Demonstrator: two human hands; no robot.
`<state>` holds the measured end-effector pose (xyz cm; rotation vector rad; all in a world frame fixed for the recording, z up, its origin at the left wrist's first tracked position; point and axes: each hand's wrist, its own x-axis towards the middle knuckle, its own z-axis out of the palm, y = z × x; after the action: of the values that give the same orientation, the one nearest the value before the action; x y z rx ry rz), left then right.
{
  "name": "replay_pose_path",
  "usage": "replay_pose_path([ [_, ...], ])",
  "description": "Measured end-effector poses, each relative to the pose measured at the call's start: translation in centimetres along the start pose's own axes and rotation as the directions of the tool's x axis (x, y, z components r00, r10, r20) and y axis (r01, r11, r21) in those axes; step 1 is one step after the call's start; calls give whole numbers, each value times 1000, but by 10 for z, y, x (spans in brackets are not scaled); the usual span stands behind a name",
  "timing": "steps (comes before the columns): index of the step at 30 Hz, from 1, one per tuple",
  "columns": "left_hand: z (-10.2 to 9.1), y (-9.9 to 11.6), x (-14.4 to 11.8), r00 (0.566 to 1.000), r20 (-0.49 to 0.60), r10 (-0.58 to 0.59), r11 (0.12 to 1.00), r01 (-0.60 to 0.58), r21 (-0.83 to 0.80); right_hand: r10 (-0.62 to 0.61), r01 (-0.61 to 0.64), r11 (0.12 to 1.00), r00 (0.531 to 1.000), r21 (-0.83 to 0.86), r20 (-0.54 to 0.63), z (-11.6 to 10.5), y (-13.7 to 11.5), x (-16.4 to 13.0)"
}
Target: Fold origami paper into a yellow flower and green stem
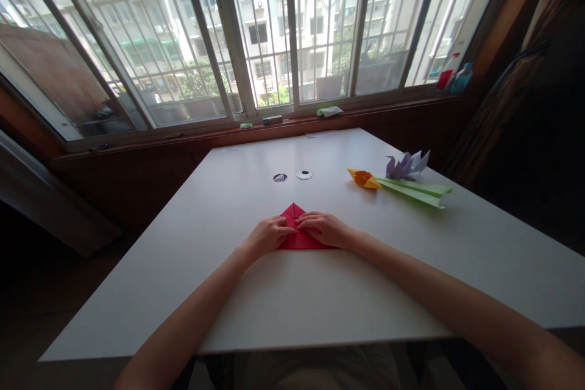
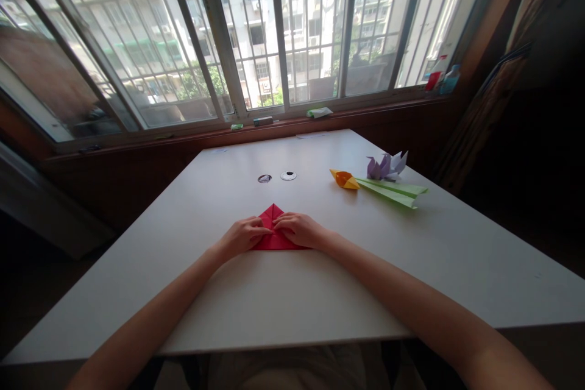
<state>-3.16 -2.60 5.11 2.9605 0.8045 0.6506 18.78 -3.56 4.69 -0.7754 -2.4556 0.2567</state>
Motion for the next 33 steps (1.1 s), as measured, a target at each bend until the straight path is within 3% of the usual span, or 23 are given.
replay_pose_path([
  [14,0,8,1,995,-47,-93,985,85,-150,-12,12,1000,1000,3,-2,-3,-4,2],
  [23,3,6,2,989,-35,-146,985,142,-102,10,-10,1000,1000,-17,6,1,1,0],
  [33,4,4,3,993,-5,-116,985,115,-125,-5,5,1000,1000,-9,-13,1,0,1],
])
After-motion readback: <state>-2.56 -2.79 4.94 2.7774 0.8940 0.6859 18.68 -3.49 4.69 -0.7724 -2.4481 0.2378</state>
